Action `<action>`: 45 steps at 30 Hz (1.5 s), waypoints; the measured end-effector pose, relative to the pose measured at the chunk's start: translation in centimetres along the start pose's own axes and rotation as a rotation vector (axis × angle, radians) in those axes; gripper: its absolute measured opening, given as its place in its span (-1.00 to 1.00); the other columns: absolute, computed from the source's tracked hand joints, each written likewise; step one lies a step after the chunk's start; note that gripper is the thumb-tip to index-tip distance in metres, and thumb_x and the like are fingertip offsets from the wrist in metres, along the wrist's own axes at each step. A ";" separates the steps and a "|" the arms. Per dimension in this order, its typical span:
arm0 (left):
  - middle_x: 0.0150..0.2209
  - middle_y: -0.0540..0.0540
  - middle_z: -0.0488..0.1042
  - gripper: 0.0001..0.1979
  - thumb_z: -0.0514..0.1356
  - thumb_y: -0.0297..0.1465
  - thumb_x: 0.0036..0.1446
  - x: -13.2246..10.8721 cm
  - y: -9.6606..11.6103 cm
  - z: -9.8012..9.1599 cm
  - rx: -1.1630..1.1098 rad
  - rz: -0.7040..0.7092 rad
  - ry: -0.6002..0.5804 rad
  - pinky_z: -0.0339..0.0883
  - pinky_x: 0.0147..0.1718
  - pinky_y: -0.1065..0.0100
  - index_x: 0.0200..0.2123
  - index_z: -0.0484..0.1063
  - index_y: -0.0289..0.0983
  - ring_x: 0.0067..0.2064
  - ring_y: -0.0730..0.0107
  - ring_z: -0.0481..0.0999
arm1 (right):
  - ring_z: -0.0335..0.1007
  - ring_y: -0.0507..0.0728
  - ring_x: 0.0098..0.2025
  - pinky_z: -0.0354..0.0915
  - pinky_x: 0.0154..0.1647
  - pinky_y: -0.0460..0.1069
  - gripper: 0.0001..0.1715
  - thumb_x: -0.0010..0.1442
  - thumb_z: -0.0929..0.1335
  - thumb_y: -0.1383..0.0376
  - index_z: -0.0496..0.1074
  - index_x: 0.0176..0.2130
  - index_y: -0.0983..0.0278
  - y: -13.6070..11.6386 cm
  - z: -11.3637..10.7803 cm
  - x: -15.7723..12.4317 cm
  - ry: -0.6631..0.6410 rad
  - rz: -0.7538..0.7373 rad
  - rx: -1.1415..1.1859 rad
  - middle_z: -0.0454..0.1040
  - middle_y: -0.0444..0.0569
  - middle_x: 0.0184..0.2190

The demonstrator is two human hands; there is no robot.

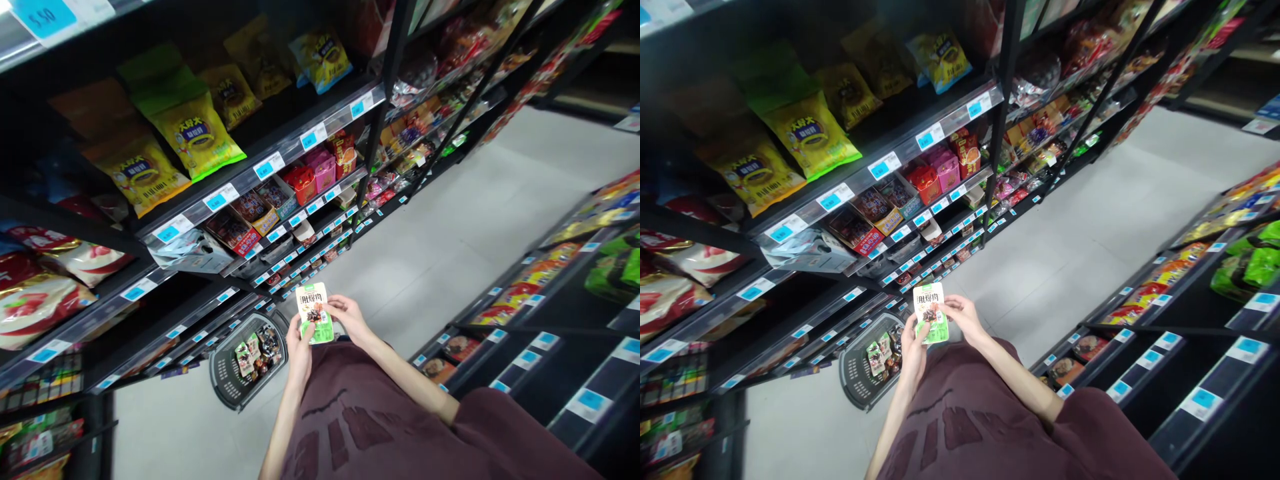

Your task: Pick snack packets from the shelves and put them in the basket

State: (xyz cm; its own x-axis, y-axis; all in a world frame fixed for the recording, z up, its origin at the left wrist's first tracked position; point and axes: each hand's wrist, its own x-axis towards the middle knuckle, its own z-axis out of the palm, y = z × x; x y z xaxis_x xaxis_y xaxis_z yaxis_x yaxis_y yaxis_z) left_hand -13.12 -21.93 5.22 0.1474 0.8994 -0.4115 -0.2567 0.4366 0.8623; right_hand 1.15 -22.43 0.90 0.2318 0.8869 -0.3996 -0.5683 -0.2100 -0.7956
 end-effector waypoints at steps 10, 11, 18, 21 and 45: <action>-0.09 -0.18 0.56 -0.50 0.35 -0.32 0.02 0.7 -1.1 -0.6 0.068 0.066 0.004 0.42 -0.16 0.32 0.03 0.34 -0.26 -0.16 0.24 0.58 | 0.42 0.08 -0.44 0.24 -0.43 -0.05 -0.71 -0.02 0.53 0.16 0.47 -0.33 0.24 -1.1 0.5 0.0 -0.035 -0.023 0.025 0.57 -0.08 -0.43; -0.09 -0.18 0.56 -0.50 0.35 -0.32 0.02 0.8 -1.2 -0.7 0.079 0.074 0.007 0.41 -0.17 0.32 0.03 0.34 -0.26 -0.16 0.24 0.58 | 0.42 0.08 -0.44 0.24 -0.43 -0.06 -0.71 -0.02 0.52 0.16 0.46 -0.33 0.23 -1.1 0.6 0.0 -0.039 -0.022 0.030 0.57 -0.08 -0.43; -0.08 -0.19 0.54 -0.51 0.32 -0.26 0.05 0.9 -1.5 -0.8 0.222 0.162 0.053 0.42 -0.19 0.32 0.03 0.36 -0.28 -0.15 0.21 0.56 | 0.37 0.04 -0.48 0.19 -0.45 -0.06 -0.65 -0.05 0.53 0.11 0.42 -0.33 0.21 -1.2 0.9 0.0 -0.037 -0.003 0.034 0.55 -0.12 -0.46; -0.09 -0.18 0.54 -0.55 0.30 -0.26 0.08 0.8 -1.4 -0.7 0.267 0.202 0.062 0.41 -0.16 0.29 0.01 0.37 -0.28 -0.13 0.21 0.55 | 0.34 0.04 -0.50 0.17 -0.46 -0.06 -0.61 -0.09 0.54 0.08 0.42 -0.35 0.21 -1.0 0.9 0.0 -0.015 0.010 0.017 0.53 -0.13 -0.48; -0.12 -0.18 0.56 -0.47 0.36 -0.27 0.00 0.0 -1.7 -1.0 0.118 0.124 0.045 0.45 -0.21 0.33 0.03 0.35 -0.29 -0.18 0.23 0.58 | 0.25 0.01 -0.53 0.09 -0.48 -0.06 -0.63 -0.09 0.55 0.11 0.44 -0.35 0.22 -0.3 0.7 -0.7 -0.007 0.005 0.020 0.49 -0.15 -0.52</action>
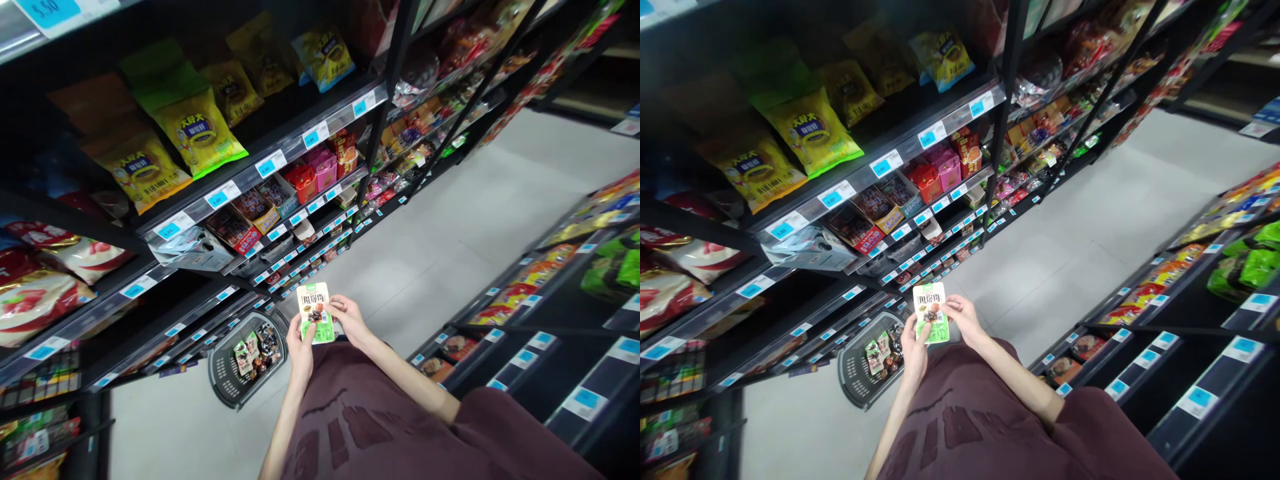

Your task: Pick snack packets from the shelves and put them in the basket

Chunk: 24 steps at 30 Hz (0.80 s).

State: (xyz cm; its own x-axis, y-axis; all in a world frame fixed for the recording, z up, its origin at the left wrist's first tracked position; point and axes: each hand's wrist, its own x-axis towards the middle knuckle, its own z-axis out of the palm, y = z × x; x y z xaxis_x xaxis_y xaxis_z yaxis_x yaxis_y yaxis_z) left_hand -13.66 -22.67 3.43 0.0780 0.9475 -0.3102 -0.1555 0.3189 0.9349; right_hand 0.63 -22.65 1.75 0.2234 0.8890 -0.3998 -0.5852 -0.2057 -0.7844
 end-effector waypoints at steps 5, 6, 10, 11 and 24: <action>-0.14 -0.17 0.57 -0.46 0.37 -0.28 -0.01 -0.2 0.1 0.0 -0.033 -0.020 0.000 0.46 -0.22 0.32 0.03 0.35 -0.29 -0.20 0.23 0.59 | 0.25 0.01 -0.53 0.07 -0.48 -0.06 -0.64 -0.08 0.54 0.10 0.44 -0.35 0.21 0.1 0.1 -0.1 0.001 0.006 0.007 0.50 -0.15 -0.49; -0.14 -0.16 0.57 -0.46 0.37 -0.28 -0.01 -0.2 0.1 0.0 -0.042 -0.020 -0.003 0.46 -0.22 0.32 0.03 0.35 -0.29 -0.20 0.23 0.59 | 0.25 0.01 -0.53 0.07 -0.48 -0.06 -0.63 -0.09 0.54 0.10 0.44 -0.34 0.21 0.1 0.1 -0.1 0.000 0.008 0.009 0.50 -0.15 -0.49; -0.15 -0.14 0.57 -0.47 0.38 -0.30 -0.03 -0.1 0.2 0.0 -0.081 -0.023 0.000 0.46 -0.23 0.31 0.01 0.36 -0.27 -0.21 0.23 0.60 | 0.25 0.00 -0.53 0.07 -0.49 -0.06 -0.62 -0.10 0.55 0.11 0.44 -0.34 0.22 0.2 0.2 -0.1 0.002 0.017 0.021 0.51 -0.16 -0.48; -0.15 -0.14 0.58 -0.48 0.38 -0.30 -0.03 -0.1 0.2 0.0 -0.089 -0.026 -0.001 0.46 -0.23 0.31 0.01 0.36 -0.27 -0.21 0.23 0.60 | 0.25 0.00 -0.53 0.06 -0.49 -0.07 -0.63 -0.10 0.55 0.12 0.44 -0.33 0.22 0.2 0.2 0.0 0.003 0.018 0.022 0.51 -0.15 -0.48; -0.18 -0.13 0.58 -0.45 0.40 -0.29 -0.06 0.2 0.5 0.2 -0.095 -0.052 0.019 0.47 -0.25 0.29 0.01 0.36 -0.26 -0.24 0.24 0.59 | 0.24 0.00 -0.53 0.06 -0.48 -0.06 -0.63 -0.11 0.55 0.11 0.45 -0.35 0.21 0.2 0.3 0.4 0.015 0.032 0.034 0.49 -0.18 -0.52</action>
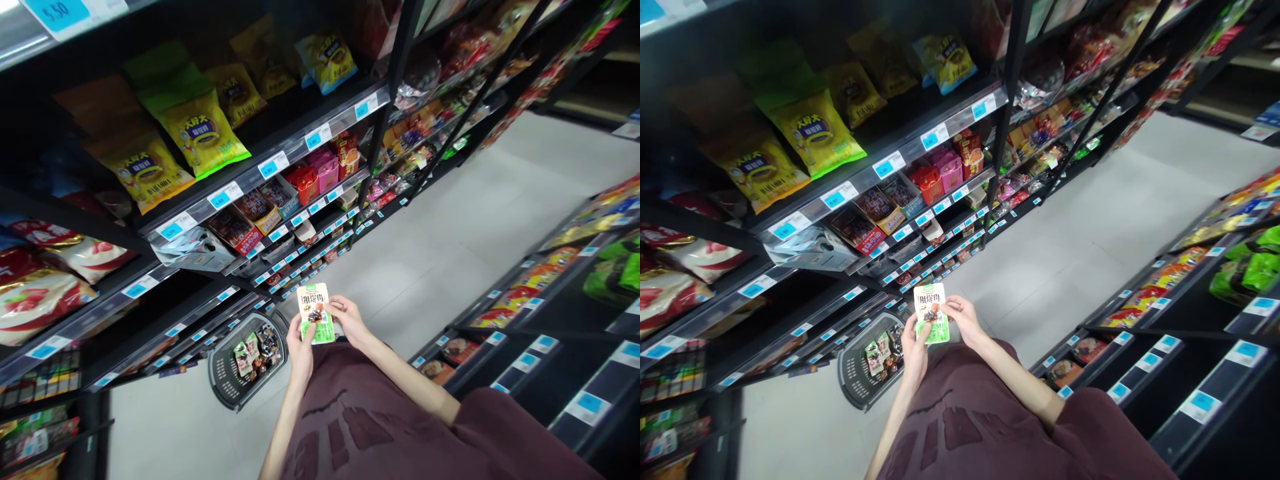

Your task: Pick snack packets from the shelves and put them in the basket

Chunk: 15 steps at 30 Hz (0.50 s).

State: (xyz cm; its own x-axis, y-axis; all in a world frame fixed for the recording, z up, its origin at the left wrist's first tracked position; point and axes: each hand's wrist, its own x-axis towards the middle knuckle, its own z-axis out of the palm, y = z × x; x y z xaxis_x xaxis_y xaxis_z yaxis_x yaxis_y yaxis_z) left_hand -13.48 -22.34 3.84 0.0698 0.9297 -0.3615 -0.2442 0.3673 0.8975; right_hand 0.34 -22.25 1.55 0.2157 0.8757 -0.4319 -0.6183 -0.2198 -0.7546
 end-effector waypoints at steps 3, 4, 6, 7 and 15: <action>-0.16 -0.13 0.57 -0.47 0.39 -0.30 -0.05 0.0 0.2 0.1 -0.005 -0.001 -0.008 0.46 -0.24 0.31 0.00 0.36 -0.26 -0.23 0.25 0.59 | 0.25 0.00 -0.53 0.08 -0.48 -0.07 -0.62 -0.11 0.55 0.10 0.45 -0.34 0.21 0.2 -0.1 0.2 0.001 0.003 0.003 0.50 -0.17 -0.52; -0.16 -0.12 0.57 -0.48 0.39 -0.31 -0.04 0.0 0.2 0.1 -0.004 -0.003 -0.010 0.46 -0.24 0.32 0.00 0.36 -0.26 -0.23 0.26 0.59 | 0.25 0.00 -0.54 0.08 -0.48 -0.07 -0.63 -0.10 0.55 0.11 0.45 -0.34 0.21 0.2 -0.2 0.2 0.001 0.002 0.005 0.49 -0.18 -0.52; -0.17 -0.11 0.57 -0.50 0.38 -0.31 -0.03 0.0 0.4 0.1 -0.002 -0.009 -0.015 0.45 -0.24 0.33 -0.01 0.36 -0.26 -0.23 0.27 0.59 | 0.25 0.00 -0.53 0.10 -0.47 -0.07 -0.63 -0.09 0.55 0.11 0.45 -0.33 0.22 0.3 -0.3 0.3 -0.001 -0.002 0.008 0.49 -0.17 -0.53; -0.17 -0.12 0.57 -0.51 0.38 -0.31 -0.02 0.0 0.4 0.1 -0.002 -0.012 -0.018 0.45 -0.23 0.32 -0.02 0.36 -0.26 -0.23 0.27 0.59 | 0.26 0.00 -0.52 0.11 -0.47 -0.07 -0.63 -0.08 0.55 0.10 0.45 -0.33 0.22 0.3 -0.3 0.3 -0.001 -0.003 0.008 0.49 -0.17 -0.52; -0.17 -0.14 0.58 -0.50 0.38 -0.30 -0.03 0.2 0.6 0.3 -0.017 -0.006 0.003 0.46 -0.24 0.30 -0.02 0.38 -0.27 -0.22 0.22 0.60 | 0.31 0.04 -0.49 0.16 -0.44 -0.06 -0.64 -0.06 0.54 0.12 0.43 -0.32 0.22 0.1 -0.1 0.4 0.010 0.002 0.015 0.52 -0.14 -0.48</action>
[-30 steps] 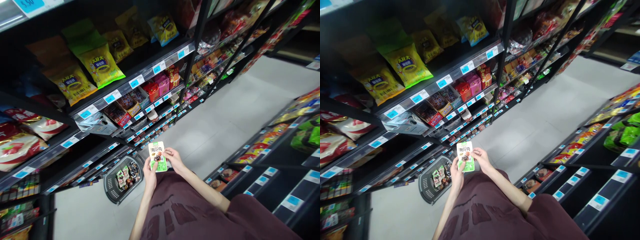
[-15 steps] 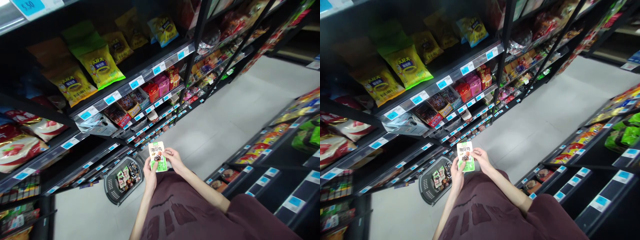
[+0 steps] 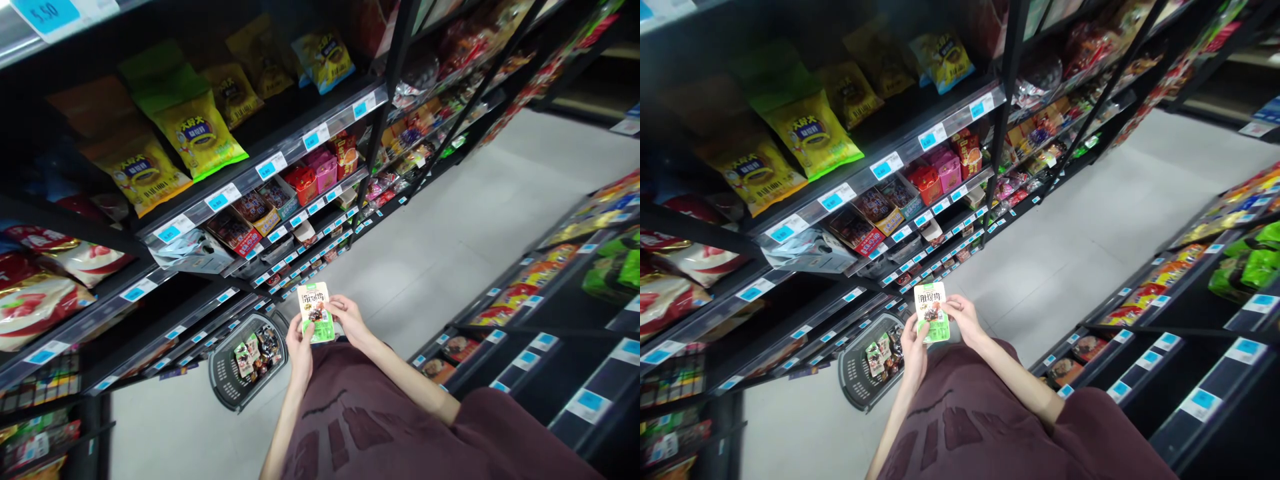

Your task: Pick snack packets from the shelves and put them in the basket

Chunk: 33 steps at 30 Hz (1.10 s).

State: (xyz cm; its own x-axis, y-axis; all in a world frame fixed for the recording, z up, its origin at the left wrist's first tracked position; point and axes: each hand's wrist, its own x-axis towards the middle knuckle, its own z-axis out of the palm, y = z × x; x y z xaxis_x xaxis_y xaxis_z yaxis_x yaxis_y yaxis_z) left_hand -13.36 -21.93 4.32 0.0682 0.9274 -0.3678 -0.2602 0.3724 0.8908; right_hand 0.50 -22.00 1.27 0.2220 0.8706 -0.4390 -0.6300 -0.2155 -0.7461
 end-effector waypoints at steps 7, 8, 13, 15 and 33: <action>-0.17 -0.12 0.58 -0.50 0.38 -0.30 -0.03 0.1 -0.4 0.0 -0.018 -0.001 0.023 0.44 -0.28 0.35 -0.01 0.38 -0.26 -0.24 0.27 0.59 | 0.28 0.01 -0.50 0.12 -0.45 -0.08 -0.65 -0.05 0.54 0.14 0.44 -0.31 0.23 0.0 0.0 0.1 0.000 -0.004 0.011 0.52 -0.15 -0.49; -0.17 -0.12 0.58 -0.50 0.38 -0.29 -0.03 0.1 -0.4 0.0 -0.026 -0.006 0.031 0.44 -0.28 0.36 0.00 0.38 -0.25 -0.24 0.28 0.59 | 0.27 0.00 -0.51 0.11 -0.45 -0.08 -0.65 -0.04 0.54 0.14 0.44 -0.31 0.24 0.0 0.0 0.1 0.002 -0.005 0.011 0.51 -0.15 -0.49; -0.16 -0.14 0.58 -0.50 0.38 -0.26 -0.03 0.2 -0.4 0.1 -0.067 -0.023 0.050 0.42 -0.27 0.37 -0.01 0.40 -0.27 -0.25 0.31 0.58 | 0.24 -0.01 -0.53 0.08 -0.46 -0.08 -0.65 -0.05 0.54 0.14 0.44 -0.32 0.24 0.0 0.0 0.1 0.001 -0.003 0.010 0.50 -0.16 -0.51; -0.19 -0.13 0.58 -0.51 0.37 -0.23 -0.02 0.2 -0.3 0.2 -0.075 -0.023 0.055 0.41 -0.30 0.40 -0.03 0.41 -0.28 -0.28 0.33 0.57 | 0.24 -0.01 -0.53 0.07 -0.46 -0.08 -0.65 -0.05 0.54 0.13 0.45 -0.32 0.23 0.0 0.0 0.1 -0.006 -0.003 0.011 0.50 -0.17 -0.51; -0.21 -0.10 0.57 -0.50 0.37 -0.20 -0.03 0.5 -0.4 -0.2 -0.059 -0.022 0.063 0.37 -0.35 0.43 -0.03 0.40 -0.25 -0.31 0.35 0.56 | 0.23 -0.03 -0.51 0.04 -0.48 -0.09 -0.70 0.00 0.52 0.16 0.50 -0.29 0.26 -0.3 0.0 0.0 -0.070 -0.015 -0.001 0.52 -0.13 -0.45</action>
State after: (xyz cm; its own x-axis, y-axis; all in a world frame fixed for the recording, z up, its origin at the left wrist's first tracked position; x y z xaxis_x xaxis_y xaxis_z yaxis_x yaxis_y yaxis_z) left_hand -13.44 -21.63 3.77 0.0141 0.9141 -0.4053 -0.3155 0.3887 0.8657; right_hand 0.69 -21.99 1.51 0.1783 0.9027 -0.3916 -0.6267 -0.2027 -0.7525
